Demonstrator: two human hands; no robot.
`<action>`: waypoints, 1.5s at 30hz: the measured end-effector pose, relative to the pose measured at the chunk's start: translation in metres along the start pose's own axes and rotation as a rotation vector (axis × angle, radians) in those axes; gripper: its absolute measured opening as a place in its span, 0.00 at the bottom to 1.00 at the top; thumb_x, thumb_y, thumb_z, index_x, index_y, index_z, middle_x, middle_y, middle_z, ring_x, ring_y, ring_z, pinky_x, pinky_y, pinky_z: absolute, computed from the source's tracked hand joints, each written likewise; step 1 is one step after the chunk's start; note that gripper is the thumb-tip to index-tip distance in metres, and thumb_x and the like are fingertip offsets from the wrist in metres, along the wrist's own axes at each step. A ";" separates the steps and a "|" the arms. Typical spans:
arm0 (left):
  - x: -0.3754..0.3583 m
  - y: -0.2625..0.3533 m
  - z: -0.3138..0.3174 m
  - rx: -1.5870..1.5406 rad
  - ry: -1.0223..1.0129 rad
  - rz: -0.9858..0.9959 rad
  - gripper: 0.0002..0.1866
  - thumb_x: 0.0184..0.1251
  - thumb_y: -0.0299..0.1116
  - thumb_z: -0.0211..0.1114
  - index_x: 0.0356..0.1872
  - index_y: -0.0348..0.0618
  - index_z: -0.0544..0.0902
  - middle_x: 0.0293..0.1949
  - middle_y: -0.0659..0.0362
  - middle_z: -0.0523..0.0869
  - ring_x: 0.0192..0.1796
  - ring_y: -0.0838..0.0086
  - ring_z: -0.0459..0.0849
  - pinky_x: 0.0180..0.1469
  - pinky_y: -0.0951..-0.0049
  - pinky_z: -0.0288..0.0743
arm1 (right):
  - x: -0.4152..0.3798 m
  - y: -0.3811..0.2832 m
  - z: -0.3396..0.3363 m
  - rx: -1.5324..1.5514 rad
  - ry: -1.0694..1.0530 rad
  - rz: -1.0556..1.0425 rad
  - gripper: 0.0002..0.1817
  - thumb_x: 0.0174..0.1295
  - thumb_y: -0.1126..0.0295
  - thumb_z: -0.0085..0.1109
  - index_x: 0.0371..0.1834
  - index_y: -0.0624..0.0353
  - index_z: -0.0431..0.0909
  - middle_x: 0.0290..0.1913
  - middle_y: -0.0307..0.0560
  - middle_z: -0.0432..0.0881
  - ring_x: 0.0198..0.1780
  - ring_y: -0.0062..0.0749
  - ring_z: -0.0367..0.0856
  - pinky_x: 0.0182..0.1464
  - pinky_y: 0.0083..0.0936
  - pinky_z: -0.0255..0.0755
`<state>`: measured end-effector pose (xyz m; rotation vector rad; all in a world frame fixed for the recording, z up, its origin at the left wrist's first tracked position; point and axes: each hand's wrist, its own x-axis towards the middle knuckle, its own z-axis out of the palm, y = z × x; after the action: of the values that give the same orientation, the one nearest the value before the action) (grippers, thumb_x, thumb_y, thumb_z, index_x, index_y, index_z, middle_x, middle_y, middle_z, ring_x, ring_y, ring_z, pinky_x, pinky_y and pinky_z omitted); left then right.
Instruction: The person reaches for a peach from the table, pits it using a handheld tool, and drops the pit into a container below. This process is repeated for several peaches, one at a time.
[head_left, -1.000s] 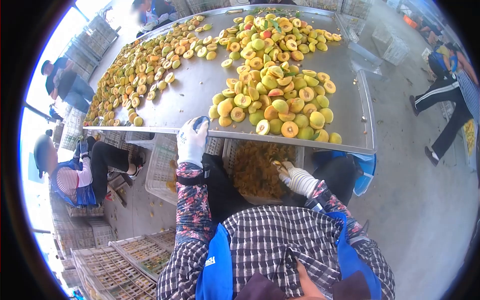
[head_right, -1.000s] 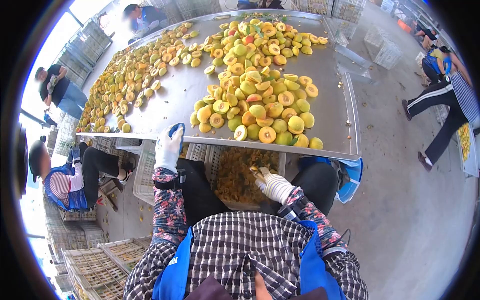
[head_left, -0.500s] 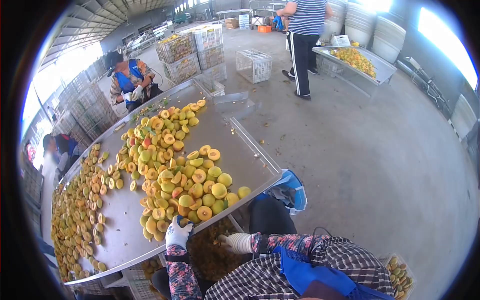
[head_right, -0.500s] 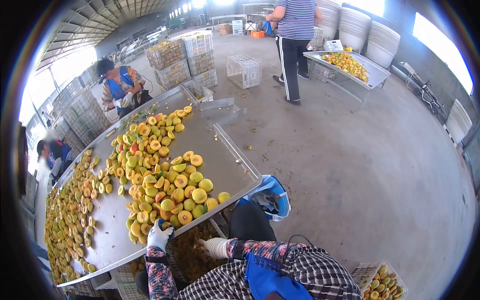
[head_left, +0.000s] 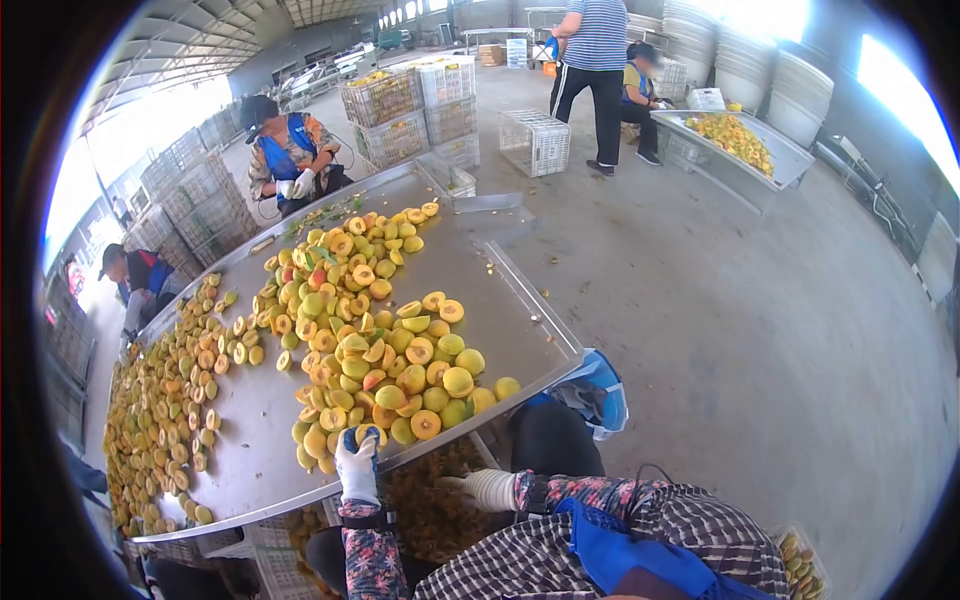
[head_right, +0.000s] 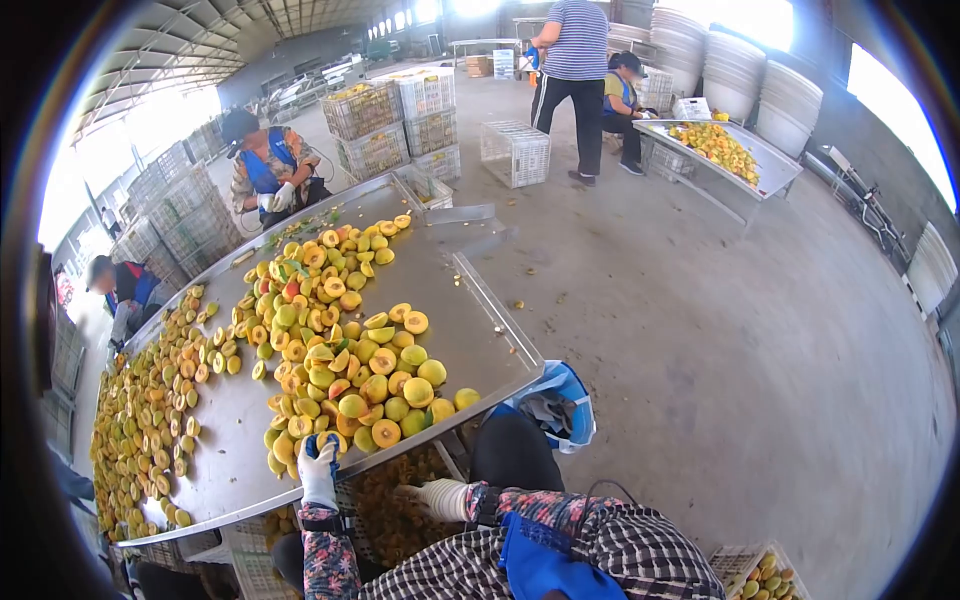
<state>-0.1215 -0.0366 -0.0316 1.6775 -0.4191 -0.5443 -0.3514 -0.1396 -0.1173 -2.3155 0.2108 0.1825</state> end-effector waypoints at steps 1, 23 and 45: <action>-0.008 0.008 0.002 -0.174 0.039 -0.028 0.11 0.64 0.23 0.65 0.47 0.39 0.79 0.38 0.65 0.84 0.38 0.82 0.82 0.37 0.82 0.76 | -0.001 0.003 0.001 0.013 0.009 -0.036 0.38 0.63 0.73 0.53 0.75 0.33 0.51 0.45 0.59 0.81 0.40 0.56 0.79 0.48 0.46 0.74; -0.065 -0.027 -0.005 -0.643 -0.154 -0.323 0.18 0.71 0.41 0.59 0.57 0.47 0.75 0.44 0.56 0.82 0.39 0.68 0.84 0.39 0.68 0.82 | -0.006 -0.014 -0.012 0.092 0.025 -0.139 0.34 0.62 0.74 0.53 0.73 0.56 0.54 0.48 0.69 0.80 0.50 0.61 0.79 0.50 0.44 0.74; -0.073 -0.016 0.024 -1.303 -0.349 -0.305 0.27 0.69 0.40 0.55 0.63 0.33 0.70 0.57 0.42 0.78 0.60 0.47 0.77 0.67 0.49 0.68 | -0.001 -0.079 -0.061 -0.088 0.433 -0.135 0.18 0.66 0.63 0.55 0.54 0.62 0.69 0.32 0.60 0.82 0.33 0.57 0.82 0.34 0.45 0.76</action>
<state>-0.1963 -0.0127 -0.0419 0.3759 0.0107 -1.0439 -0.3314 -0.1306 -0.0200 -2.4230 0.2647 -0.3882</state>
